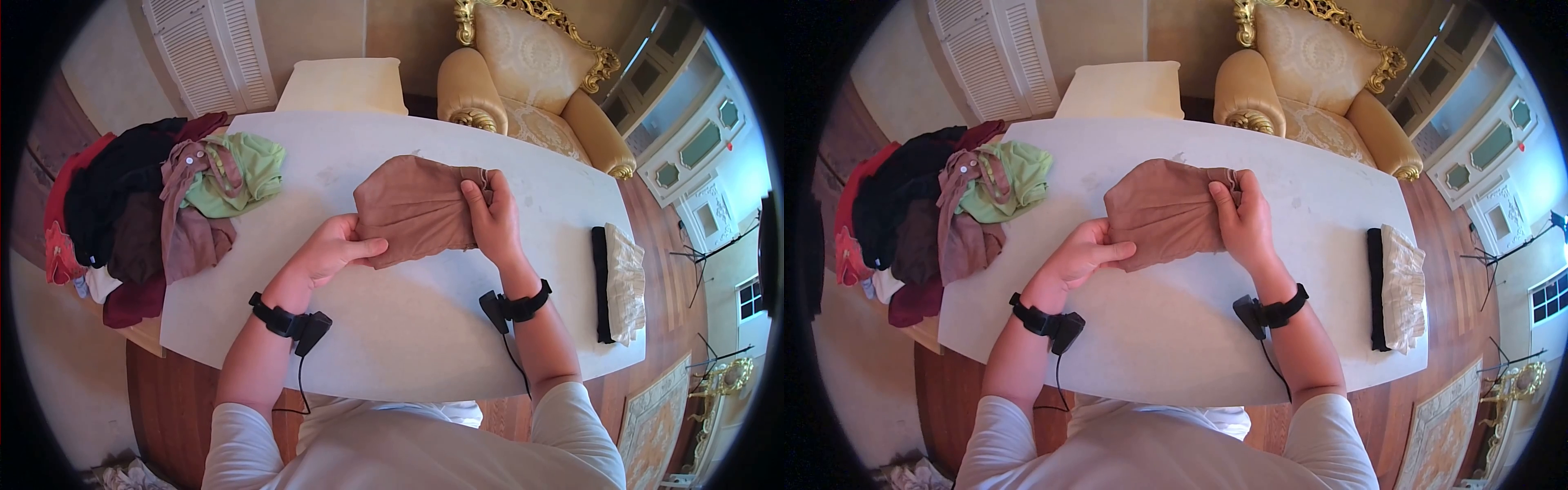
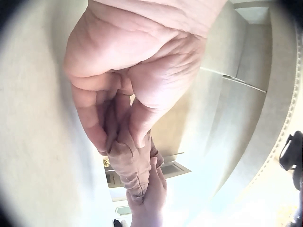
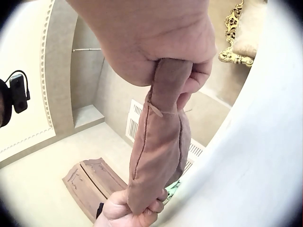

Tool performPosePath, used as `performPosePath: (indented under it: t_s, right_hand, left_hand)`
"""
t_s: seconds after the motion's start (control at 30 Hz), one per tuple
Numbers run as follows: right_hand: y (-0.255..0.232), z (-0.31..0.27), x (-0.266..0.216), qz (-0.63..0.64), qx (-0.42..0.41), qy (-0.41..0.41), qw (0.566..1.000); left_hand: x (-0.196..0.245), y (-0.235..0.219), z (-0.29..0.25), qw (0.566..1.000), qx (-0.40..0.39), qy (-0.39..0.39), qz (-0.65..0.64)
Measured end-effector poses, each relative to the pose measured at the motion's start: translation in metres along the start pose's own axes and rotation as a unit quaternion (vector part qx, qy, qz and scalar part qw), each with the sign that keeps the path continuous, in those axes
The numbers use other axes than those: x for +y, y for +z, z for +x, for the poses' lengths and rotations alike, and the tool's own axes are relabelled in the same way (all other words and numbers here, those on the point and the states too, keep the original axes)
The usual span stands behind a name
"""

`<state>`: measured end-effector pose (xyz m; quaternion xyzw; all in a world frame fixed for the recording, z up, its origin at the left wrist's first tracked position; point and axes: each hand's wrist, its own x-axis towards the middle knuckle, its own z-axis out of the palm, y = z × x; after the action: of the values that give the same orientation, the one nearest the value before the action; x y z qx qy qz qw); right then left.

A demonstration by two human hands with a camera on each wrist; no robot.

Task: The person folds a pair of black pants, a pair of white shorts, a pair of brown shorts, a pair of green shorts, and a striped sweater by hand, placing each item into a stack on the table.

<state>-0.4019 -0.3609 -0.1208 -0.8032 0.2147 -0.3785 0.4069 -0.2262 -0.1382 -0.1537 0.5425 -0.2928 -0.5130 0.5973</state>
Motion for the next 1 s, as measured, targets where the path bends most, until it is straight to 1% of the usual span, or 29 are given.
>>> performPosePath:
  t_s: [0.1, 0.2, 0.3, 0.4, 0.5, 0.6, 0.7, 0.8, 0.9, 1.0]
  right_hand:
    - [-0.001, 0.0, -0.001, -0.017, 0.006, 0.0, 1.0]
    - [0.0, 0.001, 0.001, 0.029, 0.022, -0.016, 0.999]
    - [-0.003, 0.002, -0.001, 0.006, 0.01, 0.001, 1.0]
    - [-0.003, 0.001, -0.003, 0.003, 0.001, 0.016, 1.0]
    - [-0.001, -0.001, -0.001, 0.01, -0.025, -0.004, 1.0]
    - [0.002, -0.003, -0.003, 0.0, -0.043, -0.016, 0.999]
    - [-0.003, -0.004, -0.015, 0.016, -0.1, 0.057, 0.993]
    - [-0.002, -0.002, -0.008, 0.09, -0.125, 0.071, 0.986]
    - [-0.006, 0.003, 0.007, 0.12, -0.181, 0.095, 0.972]
    - [-0.006, 0.003, 0.011, 0.107, -0.179, 0.077, 0.975]
  left_hand:
    - [-0.001, -0.002, 0.001, 1.0, -0.002, -0.018, -0.004]
    - [-0.002, -0.006, 0.001, 0.999, -0.031, -0.034, -0.007]
    - [-0.004, -0.004, 0.003, 0.999, -0.039, 0.03, -0.012]
    - [-0.003, 0.002, 0.002, 0.997, 0.013, 0.081, -0.014]
    - [0.001, 0.006, 0.0, 0.989, 0.062, 0.088, -0.102]
    - [0.009, 0.012, 0.001, 0.972, 0.067, 0.104, -0.202]
    - [-0.003, -0.002, 0.01, 0.968, 0.095, 0.072, -0.222]
    - [-0.011, -0.011, 0.014, 0.974, 0.098, 0.087, -0.185]
    - [-0.018, -0.017, 0.014, 0.977, 0.098, 0.082, -0.168]
    - [-0.019, -0.017, 0.015, 0.983, 0.096, 0.071, -0.142]
